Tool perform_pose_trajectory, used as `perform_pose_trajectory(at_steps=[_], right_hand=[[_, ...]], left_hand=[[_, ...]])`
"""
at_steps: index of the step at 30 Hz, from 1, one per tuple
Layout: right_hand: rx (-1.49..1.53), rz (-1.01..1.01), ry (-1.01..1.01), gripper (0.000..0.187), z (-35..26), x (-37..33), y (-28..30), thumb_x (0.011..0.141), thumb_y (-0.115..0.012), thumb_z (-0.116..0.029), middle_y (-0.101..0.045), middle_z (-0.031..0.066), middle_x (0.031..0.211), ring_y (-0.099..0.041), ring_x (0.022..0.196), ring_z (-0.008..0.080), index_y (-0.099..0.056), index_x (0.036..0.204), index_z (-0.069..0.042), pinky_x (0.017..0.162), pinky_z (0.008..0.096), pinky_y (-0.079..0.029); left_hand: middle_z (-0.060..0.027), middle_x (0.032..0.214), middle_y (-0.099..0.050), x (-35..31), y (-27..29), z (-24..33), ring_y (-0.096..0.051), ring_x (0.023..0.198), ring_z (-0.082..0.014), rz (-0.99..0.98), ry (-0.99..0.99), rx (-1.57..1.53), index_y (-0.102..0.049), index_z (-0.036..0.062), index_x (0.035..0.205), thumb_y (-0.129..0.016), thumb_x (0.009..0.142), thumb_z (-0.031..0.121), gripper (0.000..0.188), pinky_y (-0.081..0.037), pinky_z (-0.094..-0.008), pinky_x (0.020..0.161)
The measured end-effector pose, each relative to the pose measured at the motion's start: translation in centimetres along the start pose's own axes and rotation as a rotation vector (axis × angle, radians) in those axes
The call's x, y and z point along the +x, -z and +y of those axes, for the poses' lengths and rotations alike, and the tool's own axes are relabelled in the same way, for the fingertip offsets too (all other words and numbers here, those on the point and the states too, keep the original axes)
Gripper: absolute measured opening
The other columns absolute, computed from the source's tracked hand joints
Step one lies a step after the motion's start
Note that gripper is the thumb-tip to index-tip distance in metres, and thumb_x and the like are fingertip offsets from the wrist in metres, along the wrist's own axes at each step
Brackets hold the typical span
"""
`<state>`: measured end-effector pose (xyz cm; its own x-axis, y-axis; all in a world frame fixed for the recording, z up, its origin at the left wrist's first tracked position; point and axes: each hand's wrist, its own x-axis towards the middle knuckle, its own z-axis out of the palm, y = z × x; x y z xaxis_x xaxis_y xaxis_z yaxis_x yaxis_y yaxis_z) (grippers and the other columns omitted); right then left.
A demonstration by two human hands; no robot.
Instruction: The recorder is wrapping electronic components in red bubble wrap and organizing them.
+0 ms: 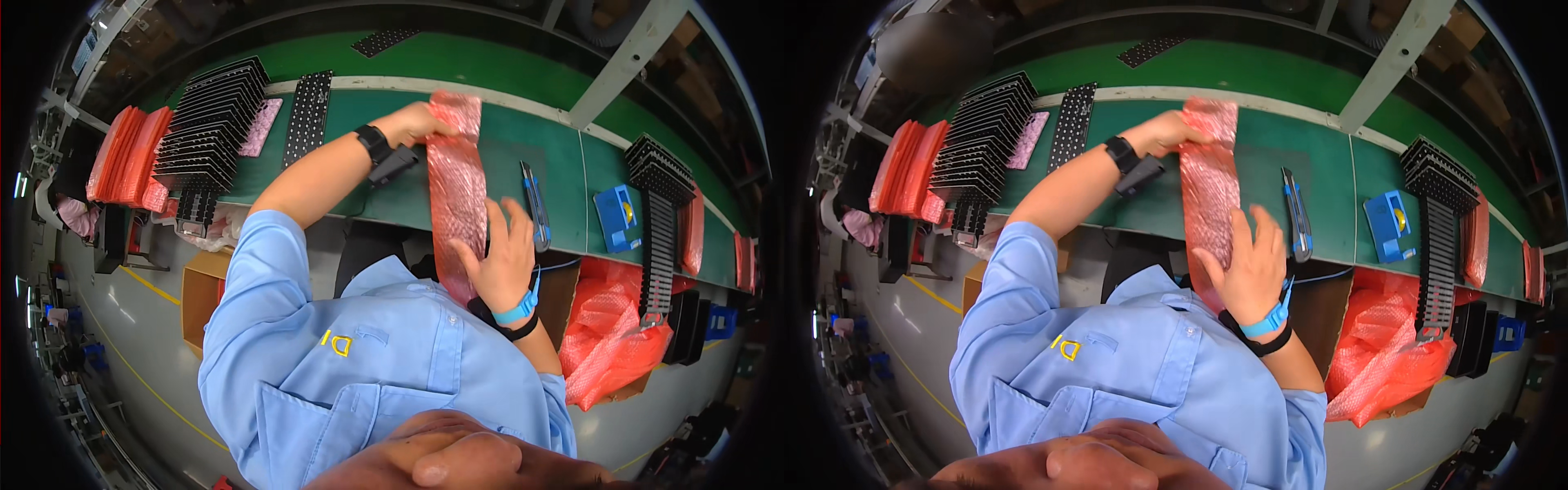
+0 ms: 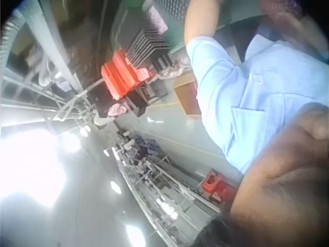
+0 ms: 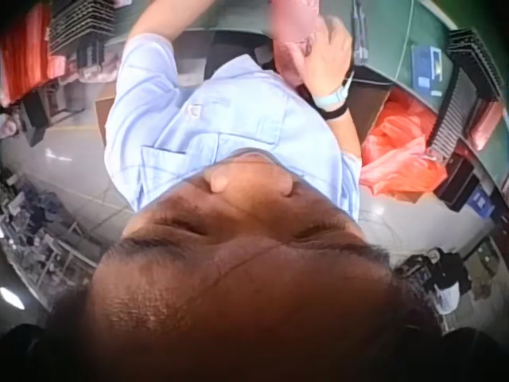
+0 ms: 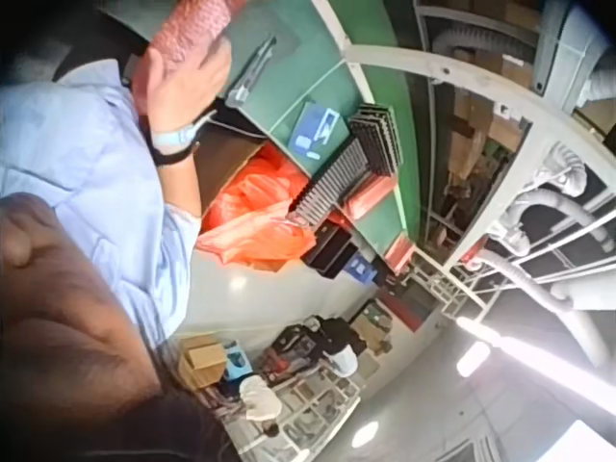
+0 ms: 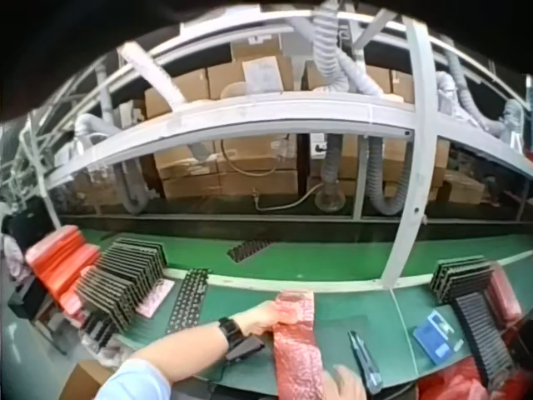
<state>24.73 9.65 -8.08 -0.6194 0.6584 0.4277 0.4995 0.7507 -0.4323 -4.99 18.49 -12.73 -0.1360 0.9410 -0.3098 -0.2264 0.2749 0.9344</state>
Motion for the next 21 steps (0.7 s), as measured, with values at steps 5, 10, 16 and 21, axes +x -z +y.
perform_pose_trajectory(at_steps=[5,10,16,21], right_hand=[[-0.064,-0.074,0.262,0.057,2.5,4.2,-4.6,0.076,-0.075,-0.031,-0.05,0.0151,0.132,-0.046,0.119,0.0342,-0.058,0.126,-0.01,0.095,0.0503,-0.037],[0.03,-0.206,0.231,0.056,3.0,5.1,-6.3,0.074,-0.076,-0.029,-0.052,0.013,0.13,-0.047,0.115,0.0323,-0.06,0.125,-0.011,0.098,0.0464,-0.032],[0.065,-0.207,0.243,0.049,3.2,6.3,-6.1,0.073,-0.077,-0.026,-0.054,0.0123,0.126,-0.048,0.11,0.0318,-0.065,0.118,-0.013,0.095,0.044,-0.034],[0.081,-0.206,0.17,0.046,3.2,6.0,-6.5,0.073,-0.077,-0.025,-0.055,0.0117,0.123,-0.049,0.106,0.0314,-0.066,0.116,-0.014,0.094,0.0435,-0.034]], left_hand=[[-0.0123,0.103,-0.069,3.2,-0.8,2.3,-0.067,0.091,-0.0203,0.017,0.093,0.536,-0.07,0.0009,0.101,-0.08,0.078,0.027,0.036,-0.055,-0.0344,0.079],[-0.0186,0.112,-0.066,6.9,8.1,6.7,-0.065,0.102,-0.0286,0.652,-0.248,1.471,-0.066,0.0009,0.111,-0.081,0.07,0.048,0.064,-0.053,-0.0396,0.084],[-0.0252,0.128,-0.055,14.3,18.9,6.4,-0.052,0.121,-0.0381,0.629,-0.033,1.353,-0.045,-0.0004,0.132,-0.083,0.063,0.051,0.094,-0.044,-0.0423,0.101],[-0.0257,0.133,-0.051,13.3,16.0,8.3,-0.045,0.129,-0.039,0.557,0.065,1.383,-0.041,0.001,0.136,-0.083,0.064,0.05,0.097,-0.039,-0.0446,0.106]])
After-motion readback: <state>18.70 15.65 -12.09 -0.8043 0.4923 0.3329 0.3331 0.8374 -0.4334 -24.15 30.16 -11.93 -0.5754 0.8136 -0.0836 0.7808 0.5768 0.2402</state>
